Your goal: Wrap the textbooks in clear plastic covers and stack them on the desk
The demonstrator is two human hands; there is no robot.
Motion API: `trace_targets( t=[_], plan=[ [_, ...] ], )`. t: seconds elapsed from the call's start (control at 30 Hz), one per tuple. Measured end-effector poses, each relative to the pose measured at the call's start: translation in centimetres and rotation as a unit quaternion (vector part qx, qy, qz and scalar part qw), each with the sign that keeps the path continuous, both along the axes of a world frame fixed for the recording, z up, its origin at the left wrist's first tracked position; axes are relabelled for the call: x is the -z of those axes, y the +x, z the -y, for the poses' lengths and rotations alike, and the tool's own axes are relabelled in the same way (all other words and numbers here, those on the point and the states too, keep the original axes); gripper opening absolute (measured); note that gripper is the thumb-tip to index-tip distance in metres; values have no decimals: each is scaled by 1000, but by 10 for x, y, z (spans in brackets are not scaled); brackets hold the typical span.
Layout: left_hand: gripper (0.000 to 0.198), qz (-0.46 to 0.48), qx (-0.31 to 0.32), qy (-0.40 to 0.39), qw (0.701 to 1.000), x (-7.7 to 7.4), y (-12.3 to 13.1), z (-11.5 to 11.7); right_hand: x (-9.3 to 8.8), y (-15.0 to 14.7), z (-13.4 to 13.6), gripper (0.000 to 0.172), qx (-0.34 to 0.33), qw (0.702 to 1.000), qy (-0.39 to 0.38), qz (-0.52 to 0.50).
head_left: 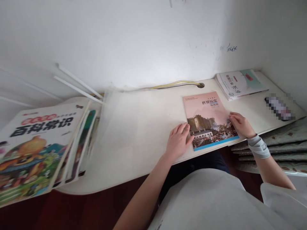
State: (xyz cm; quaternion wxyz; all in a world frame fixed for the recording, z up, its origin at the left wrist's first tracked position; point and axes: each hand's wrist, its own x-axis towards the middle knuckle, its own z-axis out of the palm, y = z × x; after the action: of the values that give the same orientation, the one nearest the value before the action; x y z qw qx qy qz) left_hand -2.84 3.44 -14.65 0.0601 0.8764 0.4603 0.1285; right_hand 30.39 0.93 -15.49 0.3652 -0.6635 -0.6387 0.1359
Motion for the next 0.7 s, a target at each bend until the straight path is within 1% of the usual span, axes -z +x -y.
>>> trace_targets(
  t=[0.1, 0.17, 0.2, 0.3, 0.33, 0.37, 0.43, 0.5, 0.6, 0.7],
  plan=[
    [47, 17, -6, 14, 1000, 0, 0, 1, 1, 0, 7, 37, 15, 1000, -2, 17],
    [45, 30, 12, 28, 999, -3, 4, 5, 1, -1, 11, 37, 6, 1000, -9, 13],
    [43, 34, 39, 30, 998, -6, 8, 7, 1, -1, 13, 38, 2, 1000, -10, 6],
    [42, 32, 152, 6, 988, -13, 26, 15, 1, -2, 15, 37, -2, 1000, -8, -13],
    [43, 26, 177, -6, 984, -15, 33, 17, 1, -2, 15, 37, -2, 1000, -8, -14],
    [45, 21, 188, -16, 982, -17, 39, 19, 1, -2, 15, 36, -3, 1000, -8, -14],
    [45, 11, 188, -28, 982, -19, 47, 20, 0, -3, 15, 36, -6, 1000, -9, -15],
    [41, 9, 185, -38, 982, -21, 50, 20, -1, -3, 15, 36, -8, 1000, -12, -23],
    [37, 21, 187, -60, 980, -22, 48, 18, -4, -4, 16, 37, -2, 999, -6, -45],
    [30, 42, 180, -83, 979, -23, 45, 16, -7, -5, 17, 39, 11, 998, 18, -67]
  ],
)
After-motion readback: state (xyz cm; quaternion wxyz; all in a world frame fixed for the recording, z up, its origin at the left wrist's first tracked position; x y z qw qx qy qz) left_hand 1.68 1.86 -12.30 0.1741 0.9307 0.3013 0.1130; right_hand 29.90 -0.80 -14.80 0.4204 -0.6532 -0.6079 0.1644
